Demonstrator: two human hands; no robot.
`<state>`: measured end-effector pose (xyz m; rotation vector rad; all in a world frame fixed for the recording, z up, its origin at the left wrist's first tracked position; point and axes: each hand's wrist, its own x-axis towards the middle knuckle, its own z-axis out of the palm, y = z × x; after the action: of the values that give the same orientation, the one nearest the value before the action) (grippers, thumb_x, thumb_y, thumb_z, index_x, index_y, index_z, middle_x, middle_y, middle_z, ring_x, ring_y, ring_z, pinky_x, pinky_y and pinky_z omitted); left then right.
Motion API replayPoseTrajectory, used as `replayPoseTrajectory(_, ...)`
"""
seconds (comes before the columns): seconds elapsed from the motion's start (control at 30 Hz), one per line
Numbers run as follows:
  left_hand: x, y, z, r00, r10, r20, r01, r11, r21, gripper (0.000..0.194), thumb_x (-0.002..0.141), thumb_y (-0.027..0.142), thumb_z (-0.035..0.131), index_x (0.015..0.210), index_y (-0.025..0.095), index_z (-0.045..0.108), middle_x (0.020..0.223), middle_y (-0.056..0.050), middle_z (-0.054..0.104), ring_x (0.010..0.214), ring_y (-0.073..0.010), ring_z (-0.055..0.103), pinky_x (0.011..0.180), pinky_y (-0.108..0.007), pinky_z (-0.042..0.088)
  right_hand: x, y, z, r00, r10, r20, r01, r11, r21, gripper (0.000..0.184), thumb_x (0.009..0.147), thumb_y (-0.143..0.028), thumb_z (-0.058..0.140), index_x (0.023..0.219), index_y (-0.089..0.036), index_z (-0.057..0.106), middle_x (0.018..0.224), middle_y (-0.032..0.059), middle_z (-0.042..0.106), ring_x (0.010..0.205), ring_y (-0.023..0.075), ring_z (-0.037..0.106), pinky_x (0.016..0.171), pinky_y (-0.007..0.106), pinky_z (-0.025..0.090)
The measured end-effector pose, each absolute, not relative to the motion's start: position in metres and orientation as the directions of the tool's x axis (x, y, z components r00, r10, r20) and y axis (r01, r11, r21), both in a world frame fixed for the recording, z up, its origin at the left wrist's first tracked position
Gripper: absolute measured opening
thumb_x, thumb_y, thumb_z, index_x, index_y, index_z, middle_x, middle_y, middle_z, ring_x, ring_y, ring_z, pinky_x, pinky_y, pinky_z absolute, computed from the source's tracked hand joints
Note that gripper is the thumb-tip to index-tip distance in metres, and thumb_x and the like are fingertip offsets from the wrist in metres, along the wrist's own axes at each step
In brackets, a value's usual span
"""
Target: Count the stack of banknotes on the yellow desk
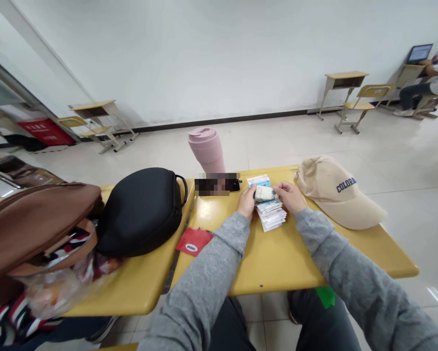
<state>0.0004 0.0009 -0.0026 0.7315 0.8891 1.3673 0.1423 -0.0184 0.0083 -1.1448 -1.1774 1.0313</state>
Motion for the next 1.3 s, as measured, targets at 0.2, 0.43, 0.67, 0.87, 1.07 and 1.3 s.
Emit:
replayPoseTrajectory(0.2,0.000,0.005,-0.008,-0.006,0.993,-0.117,-0.510,0.097,0.855,0.037,0.061,0.046,0.073,0.076,0.013,0.065,0.070,-0.004,0.067,0.066,-0.0161,0.062,0.070,-0.030,0.047,0.140,-0.021,0.011,0.060,0.991,0.117,-0.114,0.123,-0.986,0.033,0.063,-0.045,0.068,0.059,-0.020,0.047,0.044,-0.0070,0.039,0.041,0.0070,0.032,0.042,0.024,0.023)
replayPoseTrajectory(0.43,0.000,0.005,-0.008,0.003,0.992,-0.129,-0.512,0.112,0.852,0.038,0.060,0.046,0.074,0.076,0.013,0.064,0.071,-0.004,0.068,0.069,-0.0174,0.064,0.072,-0.031,0.048,0.140,-0.020,0.011,0.053,0.994,0.099,-0.105,0.104,-0.989,0.036,0.062,-0.048,0.068,0.060,-0.020,0.046,0.044,-0.0073,0.039,0.040,0.0064,0.030,0.041,0.024,0.020)
replayPoseTrajectory(0.67,0.000,0.003,-0.006,0.018,0.993,-0.118,-0.498,0.112,0.860,0.038,0.061,0.046,0.073,0.078,0.012,0.064,0.070,-0.005,0.068,0.070,-0.0182,0.064,0.072,-0.031,0.048,0.140,-0.018,0.007,0.039,0.994,0.100,-0.128,0.104,-0.986,0.035,0.063,-0.046,0.069,0.061,-0.019,0.047,0.046,-0.0071,0.041,0.040,0.0062,0.030,0.042,0.024,0.021)
replayPoseTrajectory(0.87,-0.001,0.004,-0.007,0.017,0.993,-0.115,-0.487,0.108,0.866,0.037,0.062,0.046,0.072,0.077,0.013,0.065,0.072,-0.006,0.069,0.070,-0.0187,0.064,0.074,-0.033,0.048,0.140,-0.018,0.008,0.029,0.994,0.101,-0.124,0.104,-0.987,0.035,0.064,-0.047,0.068,0.061,-0.019,0.047,0.046,-0.0072,0.040,0.040,0.0061,0.030,0.042,0.024,0.020)
replayPoseTrajectory(1.07,-0.001,0.003,-0.007,0.015,0.994,-0.108,-0.501,0.101,0.859,0.038,0.060,0.045,0.074,0.078,0.012,0.066,0.077,-0.006,0.070,0.073,-0.0186,0.065,0.078,-0.034,0.048,0.140,-0.020,0.010,0.024,0.993,0.119,-0.082,0.120,-0.989,0.035,0.065,-0.047,0.067,0.059,-0.020,0.047,0.044,-0.0056,0.045,0.041,0.0075,0.033,0.043,0.024,0.023)
replayPoseTrajectory(1.3,0.000,-0.002,0.000,0.016,0.996,-0.085,-0.493,0.082,0.866,0.035,0.061,0.042,0.074,0.078,0.013,0.066,0.080,-0.007,0.071,0.078,-0.0202,0.066,0.083,-0.036,0.047,0.142,-0.020,0.008,0.030,0.990,0.134,0.017,0.134,-0.991,0.034,0.069,-0.047,0.065,0.061,-0.019,0.048,0.046,-0.0040,0.050,0.043,0.0085,0.037,0.046,0.025,0.028)
